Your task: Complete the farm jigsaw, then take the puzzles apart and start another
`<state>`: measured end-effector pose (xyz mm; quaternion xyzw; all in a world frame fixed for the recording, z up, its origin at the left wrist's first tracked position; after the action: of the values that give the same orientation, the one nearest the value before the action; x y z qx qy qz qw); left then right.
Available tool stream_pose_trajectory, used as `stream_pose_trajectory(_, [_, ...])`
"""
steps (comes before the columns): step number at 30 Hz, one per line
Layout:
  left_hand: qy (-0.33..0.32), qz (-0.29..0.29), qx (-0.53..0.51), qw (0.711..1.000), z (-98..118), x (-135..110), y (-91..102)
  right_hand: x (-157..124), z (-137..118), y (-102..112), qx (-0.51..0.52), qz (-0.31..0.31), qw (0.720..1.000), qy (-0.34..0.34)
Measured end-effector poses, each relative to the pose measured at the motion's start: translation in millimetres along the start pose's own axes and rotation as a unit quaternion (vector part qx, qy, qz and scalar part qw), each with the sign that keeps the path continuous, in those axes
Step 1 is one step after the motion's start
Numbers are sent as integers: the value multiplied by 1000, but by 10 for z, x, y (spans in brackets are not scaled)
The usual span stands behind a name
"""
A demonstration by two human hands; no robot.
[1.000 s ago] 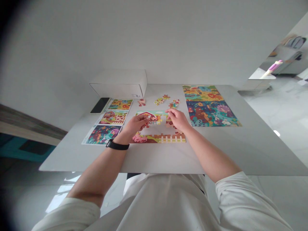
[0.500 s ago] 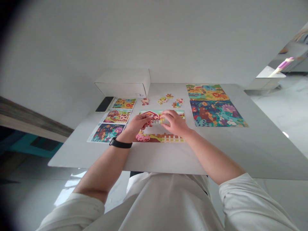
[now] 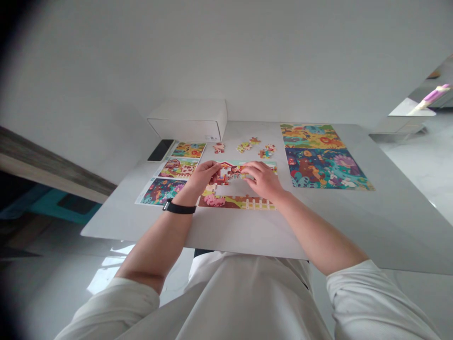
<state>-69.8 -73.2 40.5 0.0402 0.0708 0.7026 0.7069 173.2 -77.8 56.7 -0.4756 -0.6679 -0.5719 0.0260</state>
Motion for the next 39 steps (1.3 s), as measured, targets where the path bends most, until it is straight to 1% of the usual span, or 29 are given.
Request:
stream_pose_trajectory(2, [-13, 15, 24, 1000, 8, 22, 53, -3, 7, -11, -2, -8, 1000, -5])
stream_pose_trajectory(5, [-48, 29, 139, 989, 44, 19, 138, 0, 17, -44, -7, -28, 1000, -7])
stream_pose_trajectory(7, [-85, 44, 241, 966, 82, -7, 185, 4, 33, -79, -12, -42, 999, -6])
stream_pose_trajectory(9, [-122, 52, 324, 937, 110, -39, 202, 9, 59, -128, -22, -58, 998, -6])
stream_pose_trajectory(10, [-136, 49, 353, 924, 113, -51, 197, 10, 73, -156, -27, -66, 997, -6])
stream_pose_trajectory(12, [-150, 28, 388, 909, 91, -62, 171, 11, 99, -216, -35, -82, 996, -4])
stream_pose_trajectory(16, [-153, -22, 419, 895, 6, -42, 131, 3, 127, -323, -42, -105, 994, -2])
stream_pose_trajectory(21, [-226, -78, 432, 870, -19, -51, 120, -10, 122, -390, -35, -115, 993, -2])
stream_pose_trajectory(23, [-243, -105, 437, 859, -17, -69, 112, -15, 120, -400, -32, -115, 993, -7])
stream_pose_trajectory(27, [-238, -160, 453, 844, -19, -99, 91, -21, 114, -422, -29, -117, 993, -16])
stream_pose_trajectory(33, [-234, -190, 460, 835, -71, -92, 100, -23, 121, -449, -40, -123, 991, -15])
stream_pose_trajectory(39, [-220, -193, 467, 834, -111, -95, 77, -25, 128, -455, -39, -124, 991, -20])
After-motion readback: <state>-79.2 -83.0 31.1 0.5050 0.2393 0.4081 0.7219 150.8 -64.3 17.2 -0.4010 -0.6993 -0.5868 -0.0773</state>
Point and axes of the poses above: each hand's wrist, its own x-axis towards the middle knuckle, its own y-axis out of the back of the hand, z = x × y, the point moved 4 cm from there along x, towards the middle knuckle, and after that the axes turned 1 degree about x, right-handed, at the moved point
